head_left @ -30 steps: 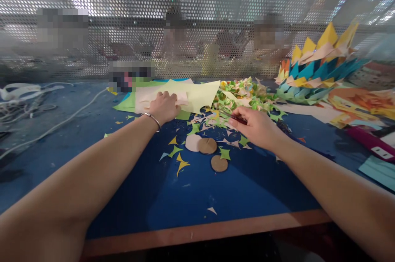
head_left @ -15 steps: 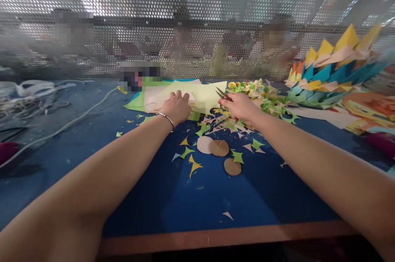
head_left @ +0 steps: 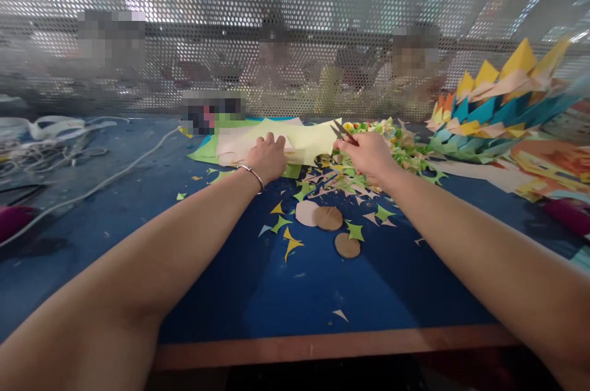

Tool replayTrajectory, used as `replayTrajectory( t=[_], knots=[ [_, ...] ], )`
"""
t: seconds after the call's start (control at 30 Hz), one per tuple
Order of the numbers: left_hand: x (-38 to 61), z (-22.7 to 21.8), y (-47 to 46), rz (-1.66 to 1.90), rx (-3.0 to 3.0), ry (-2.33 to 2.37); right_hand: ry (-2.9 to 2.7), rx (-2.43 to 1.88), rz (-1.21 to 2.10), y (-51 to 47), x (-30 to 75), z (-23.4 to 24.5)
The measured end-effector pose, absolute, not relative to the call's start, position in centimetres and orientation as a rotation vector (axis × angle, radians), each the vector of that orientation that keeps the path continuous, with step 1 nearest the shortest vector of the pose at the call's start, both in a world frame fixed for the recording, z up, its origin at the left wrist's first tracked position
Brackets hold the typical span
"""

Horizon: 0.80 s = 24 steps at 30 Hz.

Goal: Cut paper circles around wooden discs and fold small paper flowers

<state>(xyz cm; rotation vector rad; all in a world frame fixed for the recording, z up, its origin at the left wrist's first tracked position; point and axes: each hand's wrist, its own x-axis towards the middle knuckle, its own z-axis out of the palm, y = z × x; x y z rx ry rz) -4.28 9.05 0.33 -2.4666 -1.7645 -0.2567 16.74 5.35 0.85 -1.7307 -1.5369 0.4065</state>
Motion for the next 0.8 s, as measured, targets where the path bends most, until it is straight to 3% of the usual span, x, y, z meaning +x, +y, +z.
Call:
replayTrajectory(
  t=[0.47,0.8],
  knots=[
    [-4.4,0.3,9.3,-0.424,-2.497,-1.689,-1.766,-1.661,0.592,3.6,16.6,1.7],
    [-0.1,0.5,5.8,-0.462,-3.106,-0.928,-1.619,-1.372,0.765,2.3,16.9,2.0]
  ],
)
